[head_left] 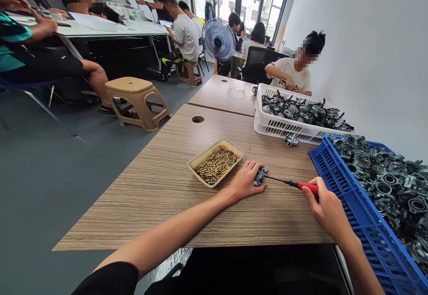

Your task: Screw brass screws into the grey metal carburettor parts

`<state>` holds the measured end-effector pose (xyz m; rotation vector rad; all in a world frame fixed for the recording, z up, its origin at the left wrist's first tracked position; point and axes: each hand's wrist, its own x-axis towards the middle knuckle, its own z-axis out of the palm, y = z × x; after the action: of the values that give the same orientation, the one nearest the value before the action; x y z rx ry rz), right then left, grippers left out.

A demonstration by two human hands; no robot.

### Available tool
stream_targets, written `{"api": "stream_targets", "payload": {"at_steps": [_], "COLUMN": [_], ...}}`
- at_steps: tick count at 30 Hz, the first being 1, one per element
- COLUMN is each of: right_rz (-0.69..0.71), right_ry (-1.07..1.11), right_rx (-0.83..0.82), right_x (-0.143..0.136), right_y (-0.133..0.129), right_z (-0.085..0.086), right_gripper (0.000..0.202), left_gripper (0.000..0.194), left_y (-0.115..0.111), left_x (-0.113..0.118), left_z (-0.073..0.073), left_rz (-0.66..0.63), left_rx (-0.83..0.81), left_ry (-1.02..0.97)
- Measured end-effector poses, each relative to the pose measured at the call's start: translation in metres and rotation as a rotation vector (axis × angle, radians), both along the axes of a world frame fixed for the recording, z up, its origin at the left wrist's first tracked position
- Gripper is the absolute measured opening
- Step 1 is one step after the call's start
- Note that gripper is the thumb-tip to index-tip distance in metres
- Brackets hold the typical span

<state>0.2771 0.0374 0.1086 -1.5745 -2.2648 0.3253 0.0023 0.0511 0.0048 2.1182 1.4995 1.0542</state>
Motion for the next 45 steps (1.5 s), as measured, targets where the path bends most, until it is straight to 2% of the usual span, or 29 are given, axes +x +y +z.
{"api": "stream_targets", "payload": {"at_steps": [4,9,11,15,17,21,25,29,31,34,37,41,43,45], "right_rz": [0.163,-0.033,-0.009,0.137,0.091,-0.007,-0.095,-0.164,-0.166,-0.148,-0.048,0.244,0.288,0.272], "right_ry": [0.117,-0.024,-0.002,0.142,0.130,0.150,0.260,0.260,0.222,0.162,0.159,0.229,0.227,0.213], "right_rx": [-0.022,0.053,0.035,-0.021,-0.015,-0.010,0.034,0.052,0.034,0.109,0.227,0.042,-0.042,-0.055], "right_x": [0.001,-0.002,-0.002,-0.003,-0.003,0.001,0.007,0.009,0.008,-0.002,-0.024,-0.062,-0.080,-0.093], "right_y": [0.001,0.000,0.000,0.000,0.002,0.012,0.030,0.046,0.051,0.050,0.035,0.010,0.001,-0.003], "right_z": [0.002,-0.004,-0.004,-0.001,-0.002,-0.010,-0.027,-0.061,-0.078,-0.093,-0.089,-0.074,-0.070,-0.069], "right_gripper": [0.030,0.037,0.036,0.031,0.029,0.039,0.045,0.052,0.056,0.060,0.066,0.080,0.092,0.099], "left_gripper": [0.051,0.051,0.050,0.050,0.050,0.050,0.056,0.074,0.075,0.071,0.064,0.054,0.052,0.054], "left_y": [0.000,0.000,0.000,0.002,0.003,0.006,0.009,0.008,0.006,0.002,0.000,0.002,0.006,0.009], "left_x": [0.000,0.000,0.000,0.000,0.000,-0.001,-0.002,-0.002,-0.002,-0.001,0.000,0.000,0.001,0.001], "left_z": [0.000,0.000,0.000,-0.002,-0.003,-0.004,-0.006,-0.007,-0.006,-0.005,-0.003,-0.001,-0.001,-0.004], "left_rz": [0.002,0.011,0.016,0.013,0.019,0.021,-0.014,-0.029,-0.046,-0.099,-0.158,-0.172,-0.094,-0.035], "left_rx": [-0.006,-0.016,-0.015,-0.015,-0.026,-0.061,-0.070,-0.076,-0.092,-0.104,-0.141,-0.217,-0.229,-0.245], "left_ry": [-0.003,-0.017,-0.029,-0.052,-0.070,-0.130,-0.191,-0.255,-0.273,-0.283,-0.320,-0.452,-0.524,-0.576]}}
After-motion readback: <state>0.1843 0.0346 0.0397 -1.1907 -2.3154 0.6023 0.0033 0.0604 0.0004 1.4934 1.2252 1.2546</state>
